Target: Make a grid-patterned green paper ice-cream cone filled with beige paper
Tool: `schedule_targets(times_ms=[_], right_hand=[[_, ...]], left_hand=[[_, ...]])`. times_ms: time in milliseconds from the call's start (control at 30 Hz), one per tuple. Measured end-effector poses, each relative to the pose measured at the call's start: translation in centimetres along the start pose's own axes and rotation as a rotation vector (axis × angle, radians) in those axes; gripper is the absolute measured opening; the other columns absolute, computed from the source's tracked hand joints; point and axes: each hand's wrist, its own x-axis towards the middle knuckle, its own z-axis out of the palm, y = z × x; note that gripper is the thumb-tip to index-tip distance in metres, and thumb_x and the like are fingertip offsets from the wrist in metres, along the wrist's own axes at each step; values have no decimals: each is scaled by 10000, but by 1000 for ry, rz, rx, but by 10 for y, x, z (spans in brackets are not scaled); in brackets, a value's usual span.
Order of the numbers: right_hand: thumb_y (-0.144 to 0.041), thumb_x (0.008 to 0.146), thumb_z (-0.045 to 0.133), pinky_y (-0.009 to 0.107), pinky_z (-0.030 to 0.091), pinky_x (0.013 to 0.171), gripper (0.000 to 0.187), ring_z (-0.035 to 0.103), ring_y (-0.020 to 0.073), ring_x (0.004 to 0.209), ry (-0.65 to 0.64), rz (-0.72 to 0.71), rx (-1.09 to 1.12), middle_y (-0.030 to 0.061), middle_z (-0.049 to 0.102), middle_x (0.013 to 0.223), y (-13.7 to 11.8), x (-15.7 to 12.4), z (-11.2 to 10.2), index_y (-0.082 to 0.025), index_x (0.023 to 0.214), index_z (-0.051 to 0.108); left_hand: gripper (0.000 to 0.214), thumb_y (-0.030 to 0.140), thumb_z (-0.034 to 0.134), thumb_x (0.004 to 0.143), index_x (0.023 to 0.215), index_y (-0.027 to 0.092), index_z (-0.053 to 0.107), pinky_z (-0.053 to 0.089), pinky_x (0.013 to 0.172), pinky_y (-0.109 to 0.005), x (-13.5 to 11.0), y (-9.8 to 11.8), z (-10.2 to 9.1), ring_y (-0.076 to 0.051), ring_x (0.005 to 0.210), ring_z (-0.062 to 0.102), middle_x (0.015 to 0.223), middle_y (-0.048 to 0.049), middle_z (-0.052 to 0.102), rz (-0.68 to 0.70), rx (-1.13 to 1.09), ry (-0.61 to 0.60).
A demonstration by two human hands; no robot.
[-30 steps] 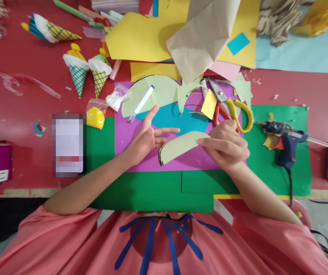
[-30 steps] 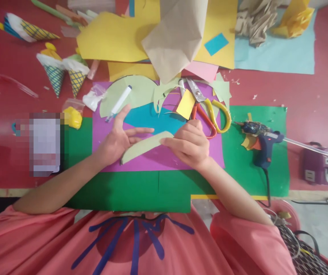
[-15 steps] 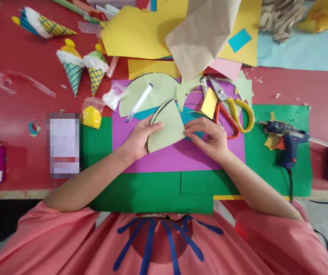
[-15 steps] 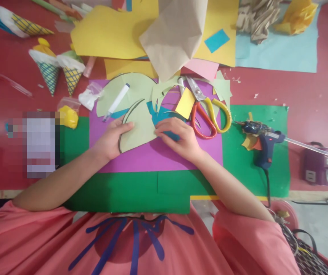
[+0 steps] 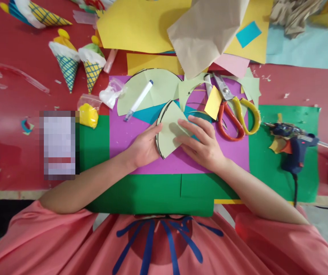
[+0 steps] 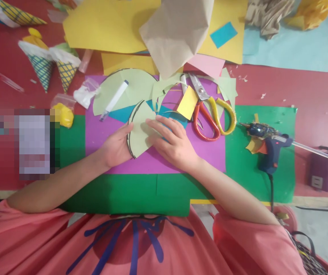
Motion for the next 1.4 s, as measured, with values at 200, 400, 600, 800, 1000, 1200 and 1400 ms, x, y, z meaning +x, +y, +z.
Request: schedule_targets(times_ms=[200,400,600,800,1000,1200,1400], right_hand=[[-158,865,612,436,524,976,156,561,240,1229,50,17,82,88,657,1244,5,1,-4,-244,989,650],[-208,860,625,513,477,1029,129,502,278,1304,1,91,245,68,609,1315,10,2,-9,-255,967,679],[-242,861,638,525,435,1081,92,487,287,1326,-37,197,380,82,539,1386,10,5,-13,-239,934,694],[-211,845,656,487,468,1049,57,524,277,1284,-44,211,424,113,527,1381,10,3,-12,-218,901,669],[-225,849,661,426,529,960,40,591,232,1178,-53,245,507,113,584,1274,10,3,-8,-203,852,628],[-230,830,693,304,544,793,128,651,158,895,-35,318,503,67,664,943,8,5,-8,-186,776,586],[-258,839,685,258,506,684,159,622,129,757,-14,357,519,20,638,785,7,6,-7,-190,756,568]], left_hand=[[354,450,487,897,1121,204,611,517,1001,-467,2,3,-4,-276,1237,575,1162,-80,686,44,82,-66],[375,383,601,856,1198,231,578,465,1081,-447,2,13,-3,-267,1323,497,1261,-37,640,125,32,-92],[331,381,629,871,1174,247,621,404,1138,-444,3,15,-10,-267,1365,450,1269,-11,647,225,87,-50],[231,363,588,913,1121,307,673,472,1082,-422,0,13,-10,-241,1306,521,1310,27,627,320,193,-95],[238,363,537,942,1135,319,670,524,1017,-420,-3,11,-10,-239,1273,551,1290,7,636,289,260,-188],[438,504,630,854,1230,281,602,528,984,-385,-5,9,-13,-257,1206,593,1343,-58,590,272,338,-264],[428,283,690,842,1249,283,559,512,986,-309,-9,5,-9,-199,1184,600,1328,-50,596,325,506,-258]])
